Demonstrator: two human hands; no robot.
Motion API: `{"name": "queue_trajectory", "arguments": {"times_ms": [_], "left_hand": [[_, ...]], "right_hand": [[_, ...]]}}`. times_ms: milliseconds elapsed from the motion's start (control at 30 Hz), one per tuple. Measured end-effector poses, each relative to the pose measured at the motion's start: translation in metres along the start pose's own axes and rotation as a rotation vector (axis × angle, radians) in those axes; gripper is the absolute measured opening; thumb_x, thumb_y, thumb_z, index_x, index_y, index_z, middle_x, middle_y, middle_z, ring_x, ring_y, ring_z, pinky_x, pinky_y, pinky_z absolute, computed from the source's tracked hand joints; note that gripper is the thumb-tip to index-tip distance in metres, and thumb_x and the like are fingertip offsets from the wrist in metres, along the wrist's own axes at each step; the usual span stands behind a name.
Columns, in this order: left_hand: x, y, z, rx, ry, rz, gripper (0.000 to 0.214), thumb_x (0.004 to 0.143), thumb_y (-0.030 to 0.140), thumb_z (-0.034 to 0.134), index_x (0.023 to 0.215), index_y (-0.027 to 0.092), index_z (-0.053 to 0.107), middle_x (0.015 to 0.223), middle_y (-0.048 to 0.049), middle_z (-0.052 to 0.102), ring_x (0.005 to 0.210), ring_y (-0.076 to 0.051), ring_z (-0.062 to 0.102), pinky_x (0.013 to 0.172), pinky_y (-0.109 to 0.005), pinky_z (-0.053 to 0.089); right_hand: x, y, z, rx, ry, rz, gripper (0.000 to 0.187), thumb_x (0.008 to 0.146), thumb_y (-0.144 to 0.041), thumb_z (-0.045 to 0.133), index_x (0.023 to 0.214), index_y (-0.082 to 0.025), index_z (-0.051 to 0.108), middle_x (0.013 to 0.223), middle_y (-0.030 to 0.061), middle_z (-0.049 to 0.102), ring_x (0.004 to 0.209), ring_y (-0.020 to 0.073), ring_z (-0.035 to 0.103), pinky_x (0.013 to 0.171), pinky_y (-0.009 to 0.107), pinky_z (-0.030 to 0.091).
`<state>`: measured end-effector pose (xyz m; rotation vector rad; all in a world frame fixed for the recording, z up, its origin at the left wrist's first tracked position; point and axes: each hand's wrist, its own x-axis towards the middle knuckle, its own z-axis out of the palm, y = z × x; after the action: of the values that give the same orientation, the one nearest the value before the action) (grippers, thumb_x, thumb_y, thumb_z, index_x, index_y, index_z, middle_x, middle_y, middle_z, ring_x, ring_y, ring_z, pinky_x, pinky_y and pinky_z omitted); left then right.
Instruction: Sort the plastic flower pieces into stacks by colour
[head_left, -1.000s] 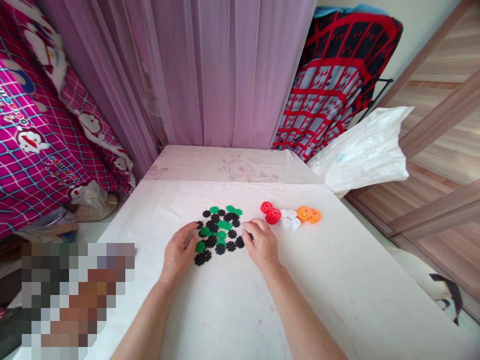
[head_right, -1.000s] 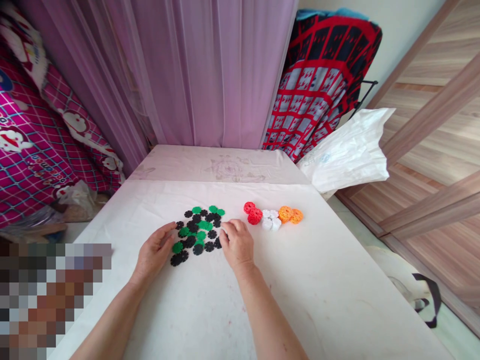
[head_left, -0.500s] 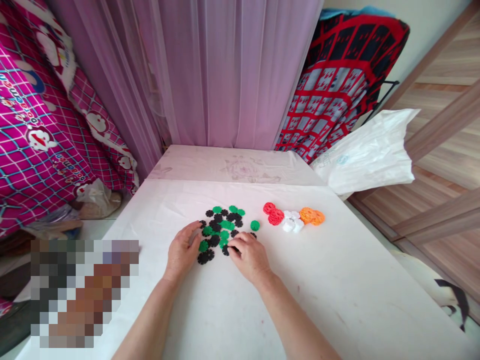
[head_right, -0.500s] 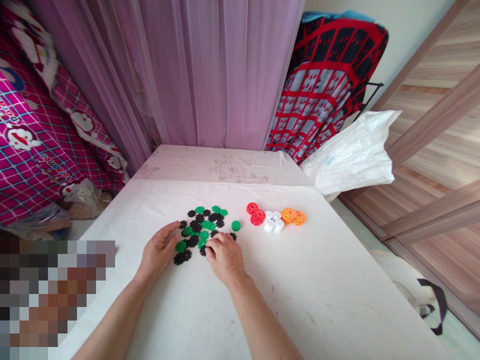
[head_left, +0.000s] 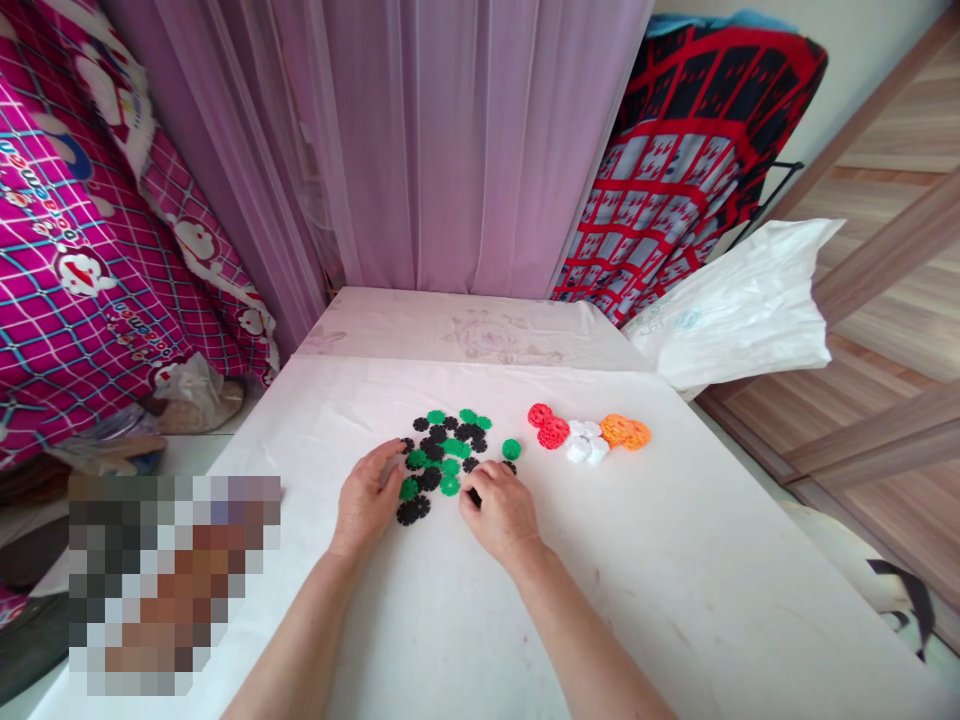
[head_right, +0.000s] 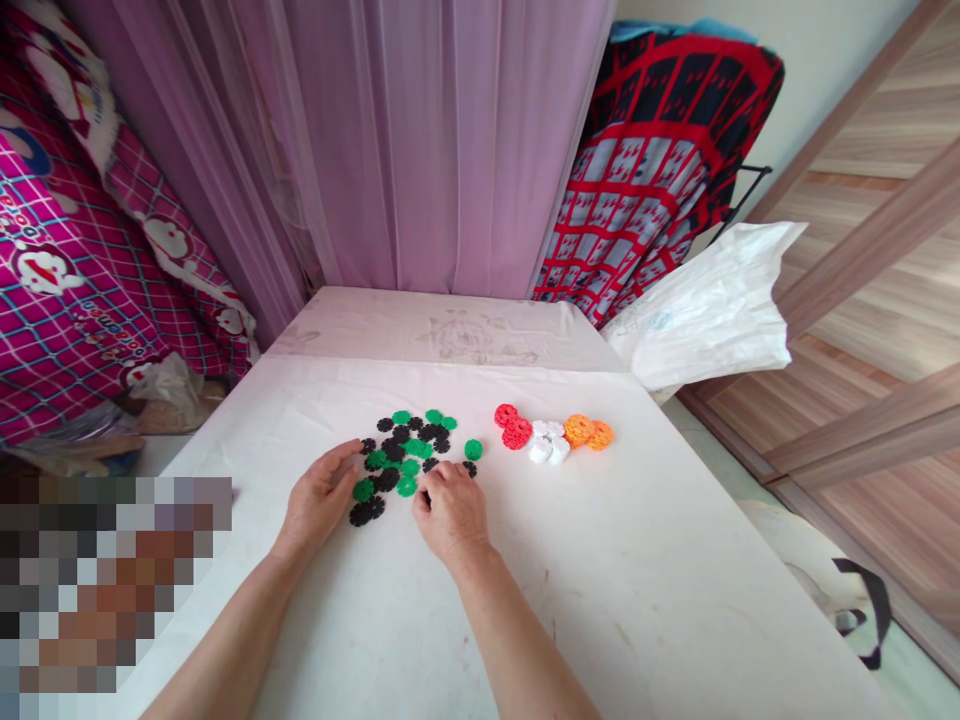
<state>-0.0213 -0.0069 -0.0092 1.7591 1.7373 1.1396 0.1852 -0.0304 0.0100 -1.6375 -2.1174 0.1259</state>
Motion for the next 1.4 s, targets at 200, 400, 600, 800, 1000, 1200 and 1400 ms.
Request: {"name": "queue_trajectory", "arguments": {"times_ms": [200, 400, 600, 800, 1000, 1200, 1400], "left_hand": [[0.000, 0.000, 0.000, -0.001, -0.005, 0.008, 0.036, 0.085, 0.034, 0.050, 0.114, 0.026, 0.070, 0.122, -0.0032, 0.071, 0.113, -0.021, 0.065, 0.104, -0.039, 0.049], [0.000, 0.001, -0.001, 0.020, -0.004, 0.016, 0.037, 0.085, 0.035, 0.049, 0.115, 0.026, 0.070, 0.123, -0.0033, 0.071, 0.114, -0.021, 0.065, 0.102, -0.038, 0.050], [0.000, 0.001, -0.001, 0.025, -0.010, 0.019, 0.038, 0.086, 0.037, 0.049, 0.115, 0.025, 0.070, 0.122, -0.0041, 0.071, 0.112, -0.022, 0.066, 0.101, -0.038, 0.051], [0.001, -0.002, -0.001, 0.033, -0.005, 0.016, 0.037, 0.086, 0.038, 0.050, 0.114, 0.026, 0.070, 0.121, -0.0048, 0.071, 0.112, -0.023, 0.066, 0.101, -0.040, 0.051], [0.000, -0.003, -0.002, 0.036, -0.009, 0.002, 0.038, 0.086, 0.039, 0.049, 0.115, 0.025, 0.070, 0.123, -0.0046, 0.071, 0.113, -0.023, 0.065, 0.102, -0.040, 0.051], [0.000, -0.004, 0.000, 0.024, -0.012, 0.009, 0.038, 0.087, 0.040, 0.048, 0.116, 0.025, 0.070, 0.123, -0.0039, 0.070, 0.112, -0.022, 0.065, 0.102, -0.039, 0.050], [0.000, -0.006, 0.001, 0.024, -0.011, 0.011, 0.037, 0.086, 0.038, 0.050, 0.115, 0.026, 0.070, 0.123, -0.0036, 0.070, 0.113, -0.022, 0.065, 0.102, -0.039, 0.050]], "right_hand": [[0.004, -0.007, 0.001, -0.068, 0.006, 0.013, 0.011, 0.078, -0.033, 0.074, 0.085, -0.025, 0.071, 0.088, 0.0046, 0.066, 0.088, 0.0226, 0.060, 0.076, 0.032, 0.049], [0.005, -0.015, 0.013, -0.104, 0.007, 0.020, 0.013, 0.077, -0.032, 0.075, 0.087, -0.024, 0.071, 0.087, 0.0057, 0.067, 0.086, 0.0232, 0.062, 0.074, 0.032, 0.049], [0.010, 0.014, 0.001, -0.045, 0.150, 0.036, 0.014, 0.079, -0.028, 0.070, 0.092, -0.024, 0.072, 0.092, 0.0046, 0.069, 0.089, 0.0209, 0.062, 0.080, 0.030, 0.048], [0.026, 0.072, -0.023, -0.103, 0.195, 0.281, 0.014, 0.079, -0.028, 0.068, 0.092, -0.023, 0.073, 0.094, 0.0050, 0.069, 0.091, 0.0217, 0.061, 0.080, 0.031, 0.046], [0.029, 0.077, -0.019, -0.127, 0.157, 0.268, 0.013, 0.080, -0.031, 0.067, 0.089, -0.024, 0.074, 0.092, 0.0046, 0.068, 0.088, 0.0212, 0.059, 0.080, 0.031, 0.043], [0.029, 0.076, -0.018, -0.141, 0.136, 0.273, 0.014, 0.081, -0.031, 0.068, 0.090, -0.023, 0.074, 0.093, 0.0053, 0.067, 0.090, 0.0211, 0.058, 0.081, 0.030, 0.041], [0.020, 0.072, -0.018, -0.102, 0.225, 0.210, 0.013, 0.082, -0.025, 0.064, 0.092, -0.023, 0.072, 0.094, 0.0047, 0.068, 0.089, 0.0198, 0.058, 0.080, 0.029, 0.041]]}}
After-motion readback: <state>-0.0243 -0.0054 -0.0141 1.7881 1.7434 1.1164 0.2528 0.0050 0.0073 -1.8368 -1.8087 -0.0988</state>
